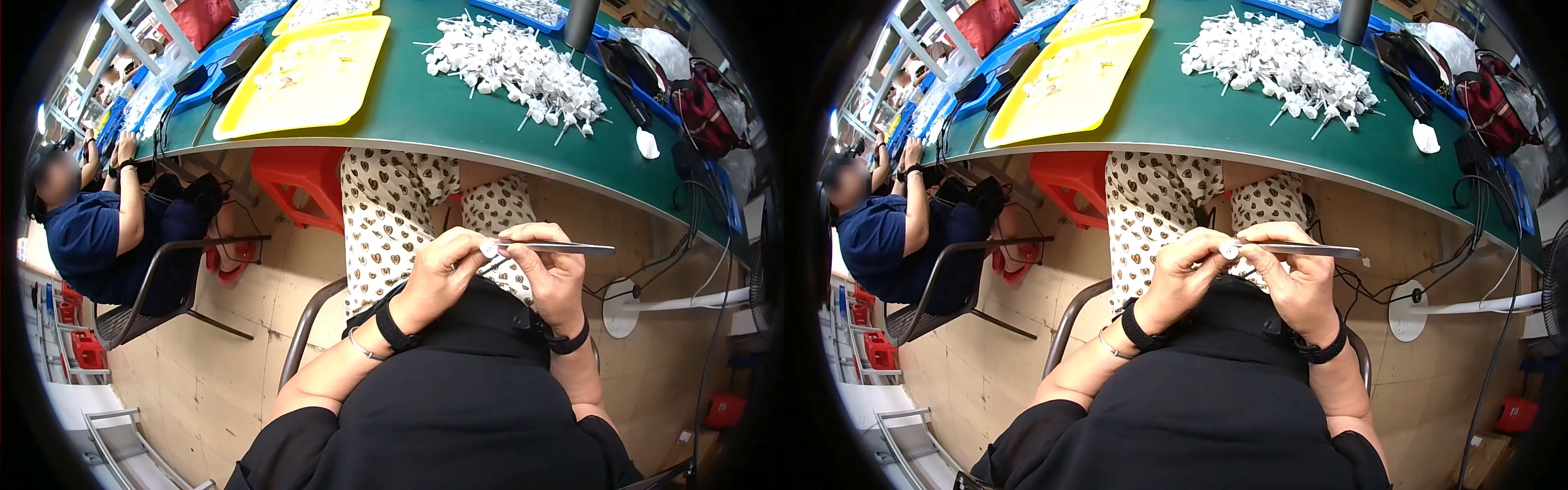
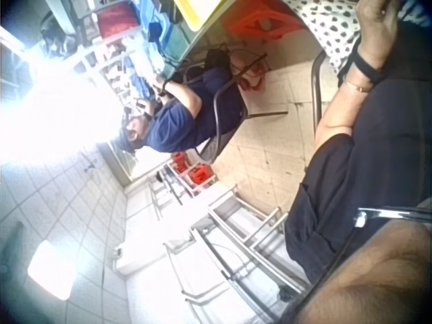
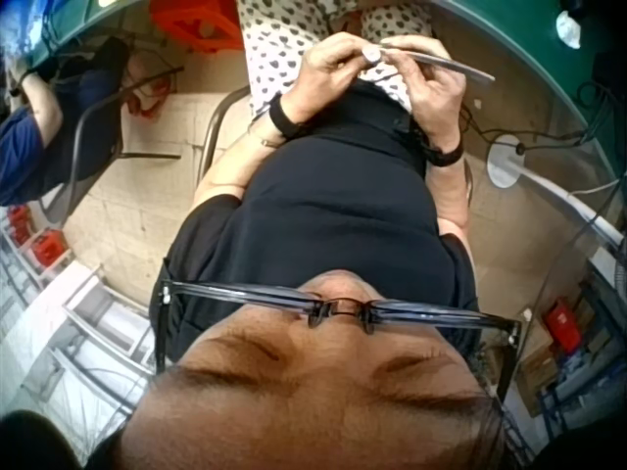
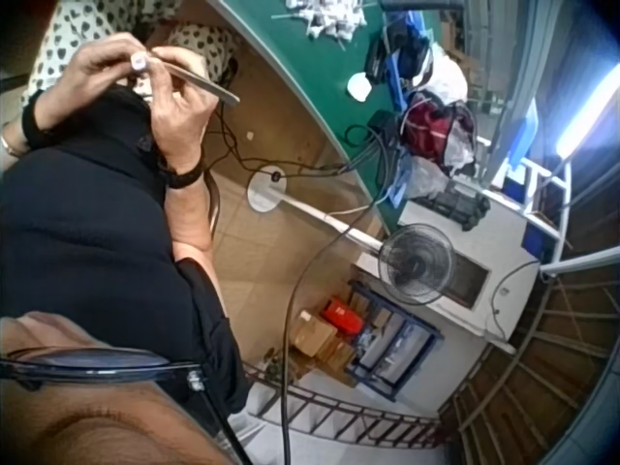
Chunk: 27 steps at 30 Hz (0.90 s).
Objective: The person sits at a green workbench and uses tweezers to manipulate small white plastic components. They repeatedly pick up individual pieces, adjust them with the tool, and place them into a pile on the table. The task involves repetitive, precise handling of small parts in a manufacturing or assembly setting.
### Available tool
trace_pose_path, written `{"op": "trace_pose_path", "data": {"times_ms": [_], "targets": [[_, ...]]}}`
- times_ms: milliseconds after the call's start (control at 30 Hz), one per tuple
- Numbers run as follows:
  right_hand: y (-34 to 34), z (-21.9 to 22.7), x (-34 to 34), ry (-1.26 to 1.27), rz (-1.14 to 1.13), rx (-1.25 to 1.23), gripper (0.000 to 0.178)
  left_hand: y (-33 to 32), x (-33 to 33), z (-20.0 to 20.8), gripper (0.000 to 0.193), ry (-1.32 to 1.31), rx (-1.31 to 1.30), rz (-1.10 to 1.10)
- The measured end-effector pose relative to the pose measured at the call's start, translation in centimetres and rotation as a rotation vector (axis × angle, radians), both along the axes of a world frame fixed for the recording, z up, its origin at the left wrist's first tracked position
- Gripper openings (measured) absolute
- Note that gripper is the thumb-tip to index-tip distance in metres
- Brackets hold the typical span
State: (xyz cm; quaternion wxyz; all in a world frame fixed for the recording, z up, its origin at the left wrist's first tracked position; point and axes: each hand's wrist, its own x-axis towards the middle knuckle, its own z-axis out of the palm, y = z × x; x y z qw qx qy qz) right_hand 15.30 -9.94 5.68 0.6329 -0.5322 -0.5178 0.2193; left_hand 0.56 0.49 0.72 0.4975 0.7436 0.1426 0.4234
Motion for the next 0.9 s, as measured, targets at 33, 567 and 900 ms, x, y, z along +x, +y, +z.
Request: {"op": "trace_pose_path", "data": {"times_ms": [33, 567, 900], "targets": [[0.0, -0.04, 0.06, -0.001, -0.005, 0.003, 0.013, -0.01, 0.01, 0.04, 0.009, 0.001, -0.004, 0.004], [0.38, 0.01, -0.31, -0.11, -0.017, 0.013, 0.011, 0.06, -0.04, 0.44, 0.013, 0.01, 0.087, 0.066], [0.22, 0.16, -0.33, -0.142, -0.061, -0.018, 0.008, 0.03, -0.07, 0.47, 0.017, 0.033, 0.13, 0.068]]}}
